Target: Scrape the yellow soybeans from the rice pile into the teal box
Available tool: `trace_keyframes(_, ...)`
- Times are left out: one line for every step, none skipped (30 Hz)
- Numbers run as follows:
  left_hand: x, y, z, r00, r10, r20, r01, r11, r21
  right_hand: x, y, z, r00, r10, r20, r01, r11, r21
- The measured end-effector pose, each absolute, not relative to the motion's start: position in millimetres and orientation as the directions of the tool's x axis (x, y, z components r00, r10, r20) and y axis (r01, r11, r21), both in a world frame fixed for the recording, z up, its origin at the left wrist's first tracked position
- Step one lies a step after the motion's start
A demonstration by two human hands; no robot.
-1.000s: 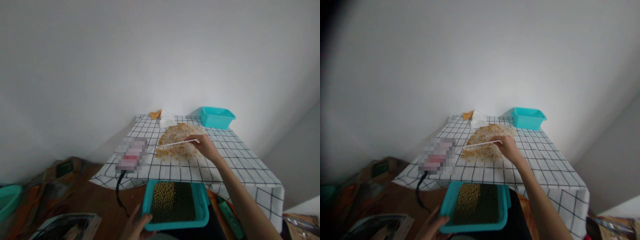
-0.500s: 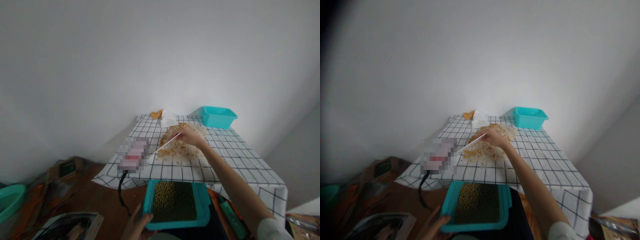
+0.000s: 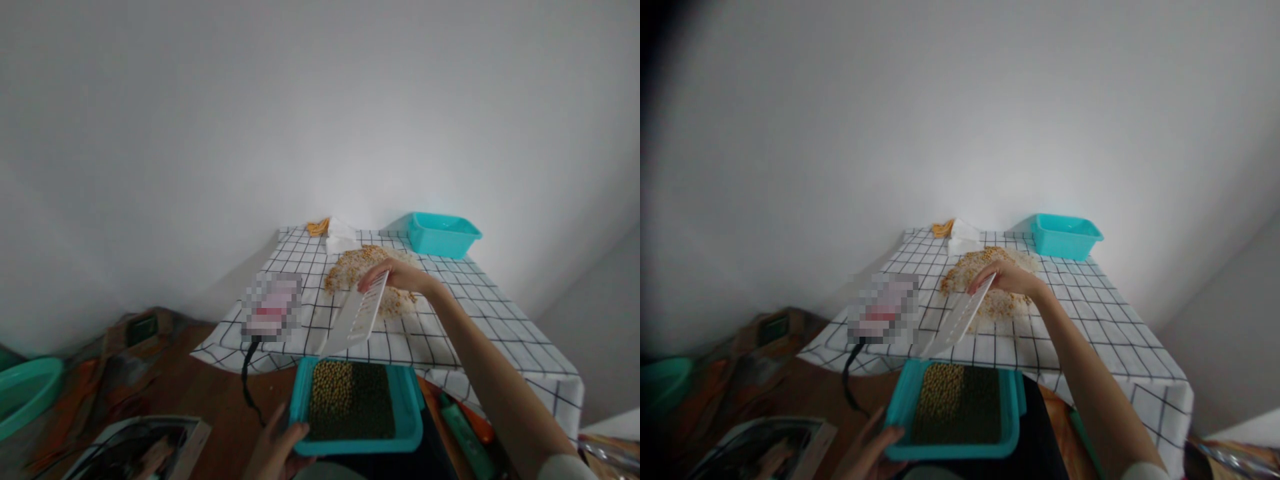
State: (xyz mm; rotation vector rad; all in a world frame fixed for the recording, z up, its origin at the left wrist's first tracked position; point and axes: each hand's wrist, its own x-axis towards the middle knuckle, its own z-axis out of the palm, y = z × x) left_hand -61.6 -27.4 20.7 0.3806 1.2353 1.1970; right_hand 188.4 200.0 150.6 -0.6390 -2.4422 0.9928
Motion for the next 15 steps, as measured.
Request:
trace_keyframes(-61.4, -27.3, 21.6, -0.136, 0.848, -0.512, -0.483, 0.395, 0.782, 192.4, 195.3, 151.9, -0.779, 0.578, 0.244, 0.246, 0.639, -0.729)
trace_keyframes(-61.2, -27.4, 22.5, -0.148, 0.846, -0.512, -0.479, 0.391, 0.785, 196.8, 189.7, 152.6, -0.731, 0.614, 0.299, 0.238, 0.640, -0.730)
trace_keyframes(-61.0, -27.6, 23.2, -0.156, 0.846, -0.511, -0.479, 0.387, 0.788, 201.6, 183.2, 152.6, -0.662, 0.657, 0.361, 0.236, 0.639, -0.732)
trace_keyframes(-60.7, -28.0, 24.0, -0.159, 0.847, -0.507, -0.482, 0.381, 0.789, 206.8, 175.9, 151.7, -0.576, 0.701, 0.421, 0.242, 0.638, -0.731)
trace_keyframes(-60.4, -28.5, 24.7, -0.159, 0.851, -0.500, -0.488, 0.373, 0.789, 212.1, 167.7, 149.9, -0.500, 0.738, 0.452, 0.269, 0.629, -0.729)
trace_keyframes(-59.8, -29.0, 25.5, -0.156, 0.853, -0.497, -0.497, 0.367, 0.786, 217.4, 158.9, 147.4, -0.417, 0.779, 0.468, 0.306, 0.605, -0.735)
trace_keyframes(-59.1, -29.4, 26.3, -0.157, 0.850, -0.502, -0.502, 0.369, 0.782, 222.3, 149.7, 144.3, -0.310, 0.816, 0.488, 0.334, 0.574, -0.748)
trace_keyframes(-58.4, -29.8, 27.1, -0.156, 0.846, -0.510, -0.503, 0.376, 0.778, 226.7, 140.3, 140.8, -0.237, 0.839, 0.490, 0.360, 0.545, -0.757)
trace_keyframes(-57.6, -30.1, 27.9, -0.159, 0.844, -0.513, -0.501, 0.379, 0.778, 230.2, 131.0, 137.3, -0.212, 0.855, 0.473, 0.384, 0.518, -0.764)
trace_keyframes(-56.9, -30.2, 28.3, -0.164, 0.842, -0.514, -0.496, 0.380, 0.781, 232.7, 122.1, 134.0, -0.211, 0.862, 0.460, 0.400, 0.506, -0.764)
trace_keyframes(-56.4, -30.2, 28.3, -0.166, 0.844, -0.511, -0.488, 0.380, 0.786, 234.1, 113.8, 131.0, -0.217, 0.863, 0.457, 0.404, 0.505, -0.762)
trace_keyframes(-56.2, -30.0, 27.8, -0.166, 0.848, -0.503, -0.480, 0.376, 0.793, 234.4, 106.2, 128.6, -0.240, 0.869, 0.433, 0.417, 0.495, -0.762)
trace_keyframes(-56.3, -29.7, 26.7, -0.167, 0.854, -0.492, -0.473, 0.368, 0.800, 233.6, 99.5, 126.7, -0.257, 0.872, 0.417, 0.440, 0.489, -0.753)
trace_keyframes(-56.7, -29.2, 25.2, -0.162, 0.860, -0.484, -0.470, 0.364, 0.804, 231.9, 93.7, 125.4, -0.270, 0.875, 0.402, 0.465, 0.485, -0.741)
trace_keyframes(-57.3, -28.7, 23.6, -0.159, 0.862, -0.482, -0.467, 0.364, 0.806, 229.5, 88.8, 124.5, -0.286, 0.878, 0.384, 0.488, 0.479, -0.730)
